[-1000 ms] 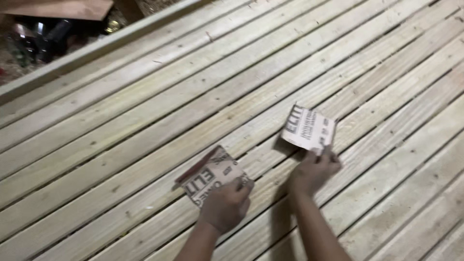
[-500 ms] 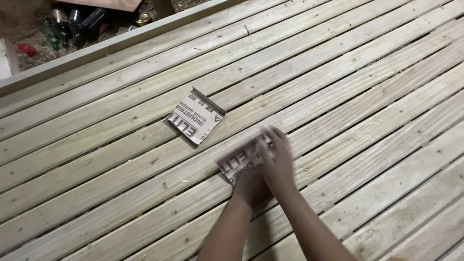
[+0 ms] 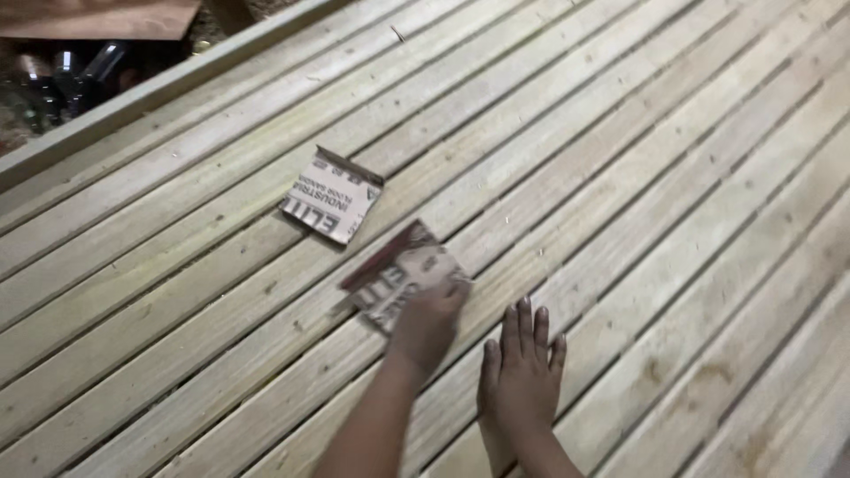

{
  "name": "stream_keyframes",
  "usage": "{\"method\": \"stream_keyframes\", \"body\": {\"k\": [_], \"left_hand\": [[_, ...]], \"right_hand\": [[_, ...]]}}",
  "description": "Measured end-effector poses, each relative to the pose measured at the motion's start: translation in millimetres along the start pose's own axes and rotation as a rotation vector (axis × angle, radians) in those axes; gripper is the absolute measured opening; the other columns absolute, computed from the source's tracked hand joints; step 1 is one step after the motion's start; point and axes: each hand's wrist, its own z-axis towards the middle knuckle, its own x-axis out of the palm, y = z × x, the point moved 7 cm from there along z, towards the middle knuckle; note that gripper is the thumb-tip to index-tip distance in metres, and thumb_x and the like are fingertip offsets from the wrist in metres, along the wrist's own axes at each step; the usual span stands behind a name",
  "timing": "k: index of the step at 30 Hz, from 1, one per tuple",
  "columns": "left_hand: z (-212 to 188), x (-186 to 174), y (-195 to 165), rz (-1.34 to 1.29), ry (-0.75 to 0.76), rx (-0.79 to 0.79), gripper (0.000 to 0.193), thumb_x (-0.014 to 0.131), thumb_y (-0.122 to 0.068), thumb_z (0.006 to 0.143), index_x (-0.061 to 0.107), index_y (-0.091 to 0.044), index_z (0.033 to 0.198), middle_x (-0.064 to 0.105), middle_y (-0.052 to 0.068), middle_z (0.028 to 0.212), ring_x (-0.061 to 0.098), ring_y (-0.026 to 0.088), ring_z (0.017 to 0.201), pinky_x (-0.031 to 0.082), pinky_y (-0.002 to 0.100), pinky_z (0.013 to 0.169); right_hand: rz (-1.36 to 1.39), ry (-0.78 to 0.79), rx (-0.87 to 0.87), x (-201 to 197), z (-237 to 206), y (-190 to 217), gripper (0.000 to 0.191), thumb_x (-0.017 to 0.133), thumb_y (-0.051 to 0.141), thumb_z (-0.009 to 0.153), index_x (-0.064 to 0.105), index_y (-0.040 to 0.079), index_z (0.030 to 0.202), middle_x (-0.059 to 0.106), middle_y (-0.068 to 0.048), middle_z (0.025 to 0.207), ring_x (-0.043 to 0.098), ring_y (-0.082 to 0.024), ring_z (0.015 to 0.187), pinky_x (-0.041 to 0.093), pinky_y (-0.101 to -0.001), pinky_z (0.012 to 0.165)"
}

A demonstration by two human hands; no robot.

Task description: The person sands the slatted wooden surface of a furniture frame by hand, rubbing a folded piece of sandpaper back and forth along the wood slats. They work across different sections of the panel, steadying the frame with the other hand, and reposition the sandpaper as they cover new areas.

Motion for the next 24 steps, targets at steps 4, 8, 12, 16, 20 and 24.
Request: {"method": "stream_keyframes", "body": {"k": [4, 8, 12, 16, 20, 24], "left_hand": [[-92, -42, 24, 0.068, 0.041, 0.025, 0.046, 0.056, 0.001, 0.082, 0.064, -0.003, 0.127, 0.071, 0.019, 0.116, 0.068, 0.04, 0.079, 0.053, 0.051, 0.069], [-167, -76, 53, 0.142, 0.192, -0.025, 0.052, 0.058, 0.0, 0.08, 0.064, -0.006, 0.131, 0.07, 0.019, 0.117, 0.069, 0.039, 0.084, 0.055, 0.049, 0.07], [-168, -78, 59, 0.129, 0.275, -0.056, 0.05, 0.059, -0.002, 0.081, 0.063, -0.005, 0.131, 0.07, 0.018, 0.114, 0.07, 0.039, 0.086, 0.055, 0.05, 0.072], [-102, -64, 16, 0.182, -0.046, 0.275, 0.047, 0.056, -0.004, 0.069, 0.062, -0.002, 0.115, 0.07, 0.02, 0.109, 0.07, 0.04, 0.089, 0.052, 0.054, 0.074], [2, 9, -8, 0.024, 0.128, 0.076, 0.024, 0.057, 0.0, 0.083, 0.064, -0.002, 0.106, 0.067, 0.017, 0.092, 0.068, 0.04, 0.082, 0.051, 0.053, 0.069], [54, 27, -32, 0.036, 0.067, 0.111, 0.021, 0.055, 0.002, 0.083, 0.063, -0.001, 0.103, 0.067, 0.018, 0.099, 0.067, 0.04, 0.086, 0.053, 0.053, 0.075]], "right_hand": [[-0.084, 0.033, 0.118, 10, -20, 2, 0.069, 0.037, 0.048, 0.102, 0.031, 0.009, 0.159, 0.022, -0.009, 0.17, 0.015, -0.027, 0.157, 0.005, -0.0553, 0.123], [-0.074, -0.028, 0.22, 9, -21, 1, 0.081, 0.037, 0.057, 0.099, 0.025, 0.004, 0.16, 0.018, -0.013, 0.169, 0.01, -0.027, 0.157, 0.002, -0.0554, 0.123], [-0.107, 0.028, 0.257, 8, -14, 2, 0.083, 0.037, 0.059, 0.097, 0.024, 0.005, 0.159, 0.015, -0.012, 0.169, 0.006, -0.028, 0.157, 0.001, -0.056, 0.121], [-0.136, 0.012, 0.238, 5, -15, 5, 0.084, 0.036, 0.06, 0.096, 0.022, 0.004, 0.157, 0.014, -0.014, 0.167, 0.005, -0.029, 0.154, -0.001, -0.0565, 0.117], [-0.123, -0.03, 0.229, 6, -21, 2, 0.082, 0.037, 0.056, 0.098, 0.022, 0.004, 0.16, 0.015, -0.012, 0.17, 0.007, -0.028, 0.158, 0.0, -0.0566, 0.123], [-0.13, -0.018, 0.228, 7, -23, -1, 0.082, 0.04, 0.055, 0.095, 0.024, 0.004, 0.157, 0.017, -0.014, 0.168, 0.009, -0.029, 0.155, 0.002, -0.0571, 0.12]]}}
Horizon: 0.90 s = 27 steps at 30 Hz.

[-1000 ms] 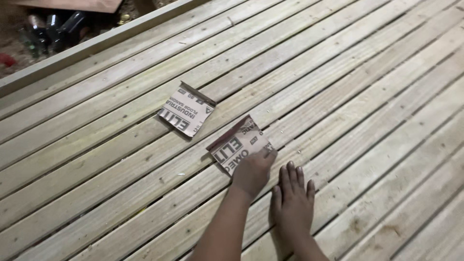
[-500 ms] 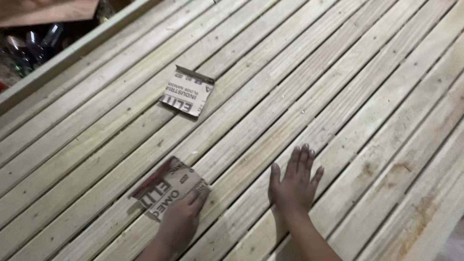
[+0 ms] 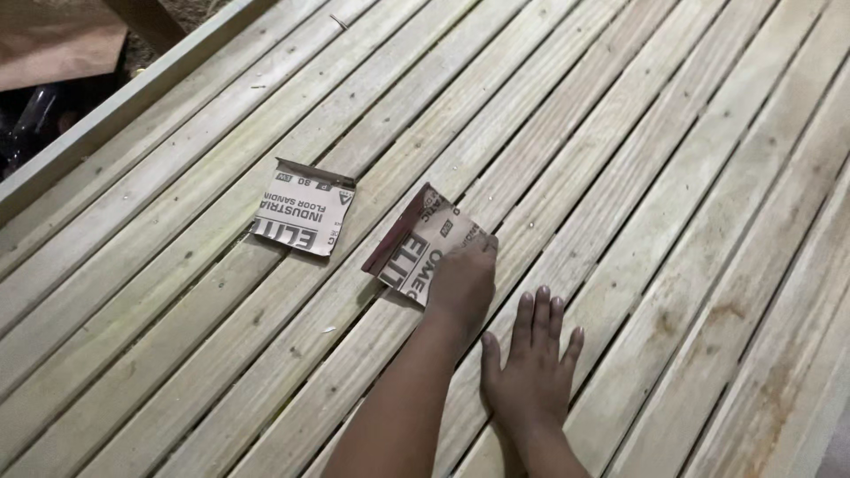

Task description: The person sands the slatted wooden surface of a furniture frame by hand, rubbing a folded piece of sandpaper back and forth along the wood slats. They work across different sections of the panel, steadying the frame with the other hand, and reposition the sandpaper as they cover new areas.

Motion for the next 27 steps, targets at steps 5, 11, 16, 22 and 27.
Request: {"method": "stream_keyframes", "body": {"k": [5, 11, 16, 22, 27], "left_hand": [[-67, -22, 16, -0.011, 0.192, 0.022, 0.053, 0.056, 0.001, 0.075, 0.061, 0.005, 0.127, 0.068, 0.022, 0.102, 0.066, 0.043, 0.081, 0.052, 0.053, 0.07], [-19, 0, 12, -0.046, 0.062, 0.017, 0.031, 0.054, 0.001, 0.08, 0.065, 0.003, 0.108, 0.068, 0.023, 0.1, 0.067, 0.043, 0.082, 0.053, 0.053, 0.07], [71, 45, -10, -0.057, 0.023, -0.009, 0.016, 0.052, 0.0, 0.088, 0.063, -0.001, 0.099, 0.067, 0.022, 0.096, 0.068, 0.042, 0.086, 0.054, 0.052, 0.076], [-25, -2, 12, -0.076, 0.059, 0.023, 0.029, 0.053, 0.001, 0.081, 0.063, 0.003, 0.108, 0.067, 0.023, 0.101, 0.067, 0.043, 0.081, 0.054, 0.052, 0.066], [31, 30, 0, 0.004, 0.063, 0.037, 0.017, 0.055, 0.0, 0.083, 0.063, 0.0, 0.097, 0.068, 0.021, 0.09, 0.069, 0.041, 0.08, 0.054, 0.053, 0.067]], "right_hand": [[0.039, -0.004, 0.023, -8, -4, 4, 0.082, 0.041, 0.056, 0.095, 0.026, 0.006, 0.157, 0.019, -0.012, 0.167, 0.011, -0.027, 0.156, 0.003, -0.0561, 0.122], [0.077, -0.073, 0.008, -13, 0, 6, 0.082, 0.046, 0.054, 0.092, 0.029, 0.003, 0.155, 0.023, -0.014, 0.164, 0.014, -0.029, 0.155, 0.005, -0.0591, 0.121], [0.107, -0.121, -0.036, -20, -5, 7, 0.079, 0.047, 0.049, 0.095, 0.03, 0.003, 0.157, 0.024, -0.014, 0.167, 0.016, -0.028, 0.157, 0.005, -0.0575, 0.124], [0.083, -0.03, 0.044, -15, -4, 5, 0.083, 0.052, 0.053, 0.089, 0.031, 0.005, 0.153, 0.025, -0.013, 0.163, 0.015, -0.028, 0.153, 0.004, -0.0574, 0.12], [0.117, -0.115, 0.007, -14, -3, 5, 0.083, 0.05, 0.052, 0.09, 0.031, 0.005, 0.155, 0.025, -0.013, 0.165, 0.016, -0.028, 0.154, 0.004, -0.0575, 0.121]]}}
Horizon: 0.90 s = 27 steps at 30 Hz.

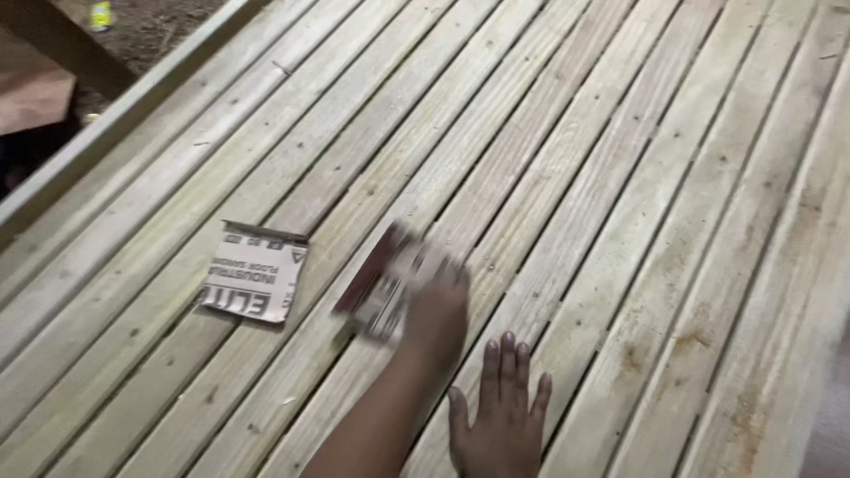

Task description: The person sands the slatted wooden surface of a furniture frame by hand, rubbing a folded piece of sandpaper back and forth along the wood slats. They work across different sections of the panel, steadying the frame with the other hand, and reposition the sandpaper as they cover new areas.

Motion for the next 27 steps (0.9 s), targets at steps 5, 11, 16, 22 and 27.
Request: {"method": "stream_keyframes", "body": {"k": [5, 11, 16, 22, 27], "left_hand": [[53, 15, -14, -0.025, -0.044, -0.034, 0.015, 0.053, 0.001, 0.087, 0.064, 0.0, 0.097, 0.068, 0.023, 0.091, 0.069, 0.042, 0.081, 0.055, 0.053, 0.071], [-21, -24, -5, -0.055, -0.051, 0.11, 0.042, 0.053, 0.002, 0.075, 0.062, 0.008, 0.116, 0.068, 0.024, 0.098, 0.069, 0.043, 0.083, 0.055, 0.051, 0.069], [18, 7, -2, 0.03, 0.086, -0.059, 0.026, 0.054, 0.0, 0.087, 0.063, 0.0, 0.111, 0.069, 0.021, 0.096, 0.069, 0.041, 0.087, 0.054, 0.052, 0.076], [-30, -32, -2, -0.066, -0.032, -0.015, 0.032, 0.054, 0.003, 0.083, 0.063, 0.001, 0.113, 0.068, 0.023, 0.103, 0.068, 0.043, 0.084, 0.054, 0.053, 0.072], [-80, -41, 15, -0.034, 0.06, 0.0, 0.042, 0.057, 0.0, 0.08, 0.062, 0.003, 0.121, 0.068, 0.025, 0.108, 0.068, 0.044, 0.078, 0.055, 0.052, 0.069]], "right_hand": [[-0.012, 0.036, -0.007, -2, -5, -1, 0.082, 0.049, 0.049, 0.092, 0.028, 0.004, 0.156, 0.024, -0.014, 0.166, 0.016, -0.028, 0.155, 0.004, -0.0576, 0.123], [-0.014, 0.097, 0.008, -2, 2, -2, 0.082, 0.049, 0.051, 0.092, 0.028, 0.003, 0.155, 0.023, -0.016, 0.164, 0.013, -0.03, 0.153, 0.002, -0.0582, 0.119], [0.001, 0.09, 0.023, -5, -2, 1, 0.08, 0.045, 0.053, 0.095, 0.028, 0.005, 0.157, 0.023, -0.013, 0.167, 0.012, -0.027, 0.156, 0.003, -0.0562, 0.123], [-0.023, 0.11, 0.014, -1, -1, -1, 0.079, 0.044, 0.052, 0.096, 0.03, 0.003, 0.157, 0.022, -0.015, 0.167, 0.013, -0.029, 0.156, 0.002, -0.0563, 0.122], [-0.075, 0.14, 0.017, 12, -6, -2, 0.081, 0.044, 0.054, 0.095, 0.03, 0.002, 0.155, 0.023, -0.016, 0.166, 0.014, -0.03, 0.155, 0.003, -0.0573, 0.121]]}}
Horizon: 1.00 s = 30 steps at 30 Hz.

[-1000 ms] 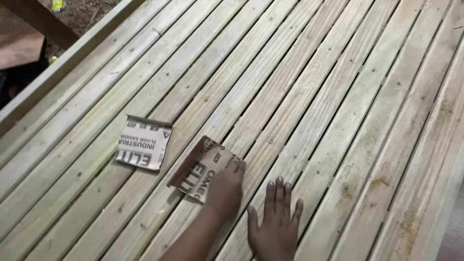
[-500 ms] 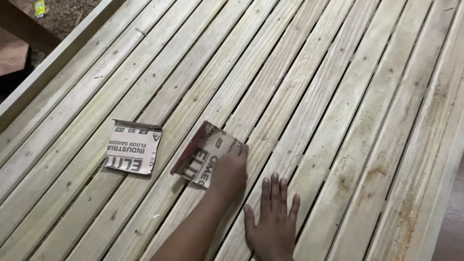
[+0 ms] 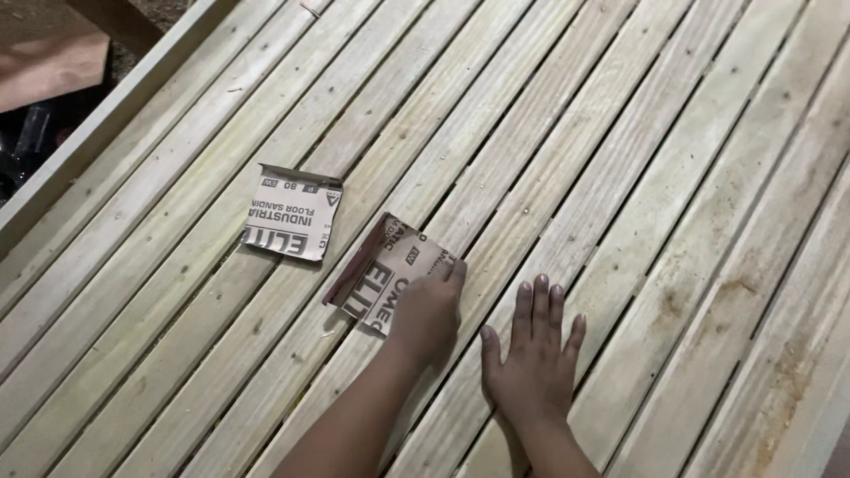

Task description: The person sands the slatted wooden surface of a furniture frame by hand, rubbing a folded piece of sandpaper back and forth along the wood slats. They work across different sections of the panel, steadying the frame with the other hand, and reposition the sandpaper as they cover new areas.

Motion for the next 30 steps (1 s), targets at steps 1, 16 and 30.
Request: {"method": "stream_keyframes", "body": {"k": [1, 16, 30], "left_hand": [[-1, -1, -2, 0.017, -0.038, 0.04, 0.045, 0.057, -0.001, 0.078, 0.061, 0.005, 0.123, 0.068, 0.027, 0.109, 0.069, 0.043, 0.077, 0.056, 0.052, 0.069], [7, -10, -6, -0.068, -0.155, 0.018, 0.026, 0.056, -0.005, 0.092, 0.067, -0.003, 0.116, 0.07, 0.019, 0.1, 0.068, 0.041, 0.08, 0.053, 0.053, 0.068], [43, 12, -13, -0.132, -0.062, -0.032, 0.034, 0.049, 0.005, 0.083, 0.062, 0.0, 0.113, 0.066, 0.024, 0.1, 0.066, 0.047, 0.085, 0.052, 0.056, 0.068]], "right_hand": [[0.005, -0.017, -0.007, -2, -1, 2, 0.082, 0.044, 0.055, 0.094, 0.03, 0.001, 0.155, 0.023, -0.016, 0.166, 0.014, -0.031, 0.155, 0.004, -0.0576, 0.121], [-0.002, -0.016, -0.287, -20, 111, -108, 0.08, 0.041, 0.062, 0.097, 0.031, 0.017, 0.163, 0.024, -0.009, 0.17, 0.016, -0.031, 0.158, 0.004, -0.0582, 0.124], [0.015, -0.045, -0.273, -40, 107, -93, 0.079, 0.046, 0.06, 0.094, 0.034, 0.017, 0.159, 0.028, -0.008, 0.168, 0.02, -0.03, 0.156, 0.007, -0.0568, 0.123]]}}
